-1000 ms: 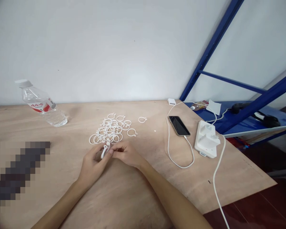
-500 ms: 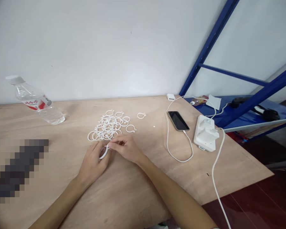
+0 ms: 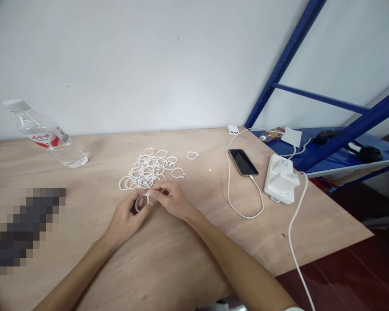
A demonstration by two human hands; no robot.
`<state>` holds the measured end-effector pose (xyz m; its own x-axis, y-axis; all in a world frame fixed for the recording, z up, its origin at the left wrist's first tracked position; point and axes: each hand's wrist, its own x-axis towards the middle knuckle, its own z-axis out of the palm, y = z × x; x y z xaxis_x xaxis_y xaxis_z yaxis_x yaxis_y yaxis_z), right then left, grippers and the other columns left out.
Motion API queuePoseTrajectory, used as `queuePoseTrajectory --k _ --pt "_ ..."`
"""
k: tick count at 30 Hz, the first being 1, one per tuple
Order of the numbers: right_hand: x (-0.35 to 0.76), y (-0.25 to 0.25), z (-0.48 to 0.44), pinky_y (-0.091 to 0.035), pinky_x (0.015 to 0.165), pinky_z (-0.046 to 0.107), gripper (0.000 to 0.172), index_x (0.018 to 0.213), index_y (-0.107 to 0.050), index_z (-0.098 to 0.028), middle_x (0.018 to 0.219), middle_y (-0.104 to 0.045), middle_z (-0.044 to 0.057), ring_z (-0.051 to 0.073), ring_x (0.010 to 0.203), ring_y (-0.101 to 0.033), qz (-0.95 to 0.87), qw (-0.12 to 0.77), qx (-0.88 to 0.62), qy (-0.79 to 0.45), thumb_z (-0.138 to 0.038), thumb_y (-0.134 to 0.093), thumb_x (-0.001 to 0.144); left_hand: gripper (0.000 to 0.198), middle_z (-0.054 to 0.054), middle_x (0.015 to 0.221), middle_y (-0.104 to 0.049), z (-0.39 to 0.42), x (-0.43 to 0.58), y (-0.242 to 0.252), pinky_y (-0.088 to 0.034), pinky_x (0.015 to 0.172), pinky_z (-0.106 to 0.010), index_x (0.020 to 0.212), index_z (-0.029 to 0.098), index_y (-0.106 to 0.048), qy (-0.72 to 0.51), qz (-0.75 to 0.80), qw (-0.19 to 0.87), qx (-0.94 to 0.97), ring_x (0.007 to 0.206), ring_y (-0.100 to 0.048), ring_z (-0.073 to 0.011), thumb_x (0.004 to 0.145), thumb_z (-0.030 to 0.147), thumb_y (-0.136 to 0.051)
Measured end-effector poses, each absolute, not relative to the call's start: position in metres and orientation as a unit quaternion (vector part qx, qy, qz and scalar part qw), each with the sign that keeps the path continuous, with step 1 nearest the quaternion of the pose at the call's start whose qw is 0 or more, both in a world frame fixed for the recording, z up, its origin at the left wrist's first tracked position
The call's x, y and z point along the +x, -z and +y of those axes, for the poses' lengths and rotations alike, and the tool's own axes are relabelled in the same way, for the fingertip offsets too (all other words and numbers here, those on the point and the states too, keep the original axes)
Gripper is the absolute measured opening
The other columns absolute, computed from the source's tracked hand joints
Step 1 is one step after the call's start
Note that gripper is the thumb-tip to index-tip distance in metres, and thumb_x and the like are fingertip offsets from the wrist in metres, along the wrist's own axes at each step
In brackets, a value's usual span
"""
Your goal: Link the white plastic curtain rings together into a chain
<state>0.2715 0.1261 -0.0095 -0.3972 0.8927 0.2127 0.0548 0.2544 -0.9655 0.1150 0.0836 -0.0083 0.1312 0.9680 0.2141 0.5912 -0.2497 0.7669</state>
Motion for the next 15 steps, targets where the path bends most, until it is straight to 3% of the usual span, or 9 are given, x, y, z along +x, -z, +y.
queuePoseTrajectory --k 6,15 --pt "0.2674 0.0049 0.1208 -0.043 0.070 0.027 0.017 0.073 -0.064 -0.018 0.073 -0.061 0.000 0.013 0.072 -0.054 -0.669 0.417 -0.358 -0.500 -0.029 -0.058 0.084 0.025 0.004 0.060 -0.043 0.0833 0.1116 0.0141 -0.034 0.053 -0.025 0.070 0.020 -0.041 -0.344 0.531 0.275 0.724 0.055 -0.041 -0.0116 0.089 0.037 -0.039" --pt "0.2678 0.0040 0.1205 -0.042 0.068 0.025 0.019 0.070 -0.063 -0.017 0.072 -0.060 -0.001 0.012 0.071 -0.053 -0.671 0.409 -0.360 -0.502 -0.029 -0.057 0.084 0.024 0.004 0.061 -0.043 0.0837 0.1125 0.0128 -0.034 0.054 -0.025 0.069 0.021 -0.038 -0.327 0.535 0.257 0.736 0.056 -0.041 -0.0122 0.089 0.035 -0.039"
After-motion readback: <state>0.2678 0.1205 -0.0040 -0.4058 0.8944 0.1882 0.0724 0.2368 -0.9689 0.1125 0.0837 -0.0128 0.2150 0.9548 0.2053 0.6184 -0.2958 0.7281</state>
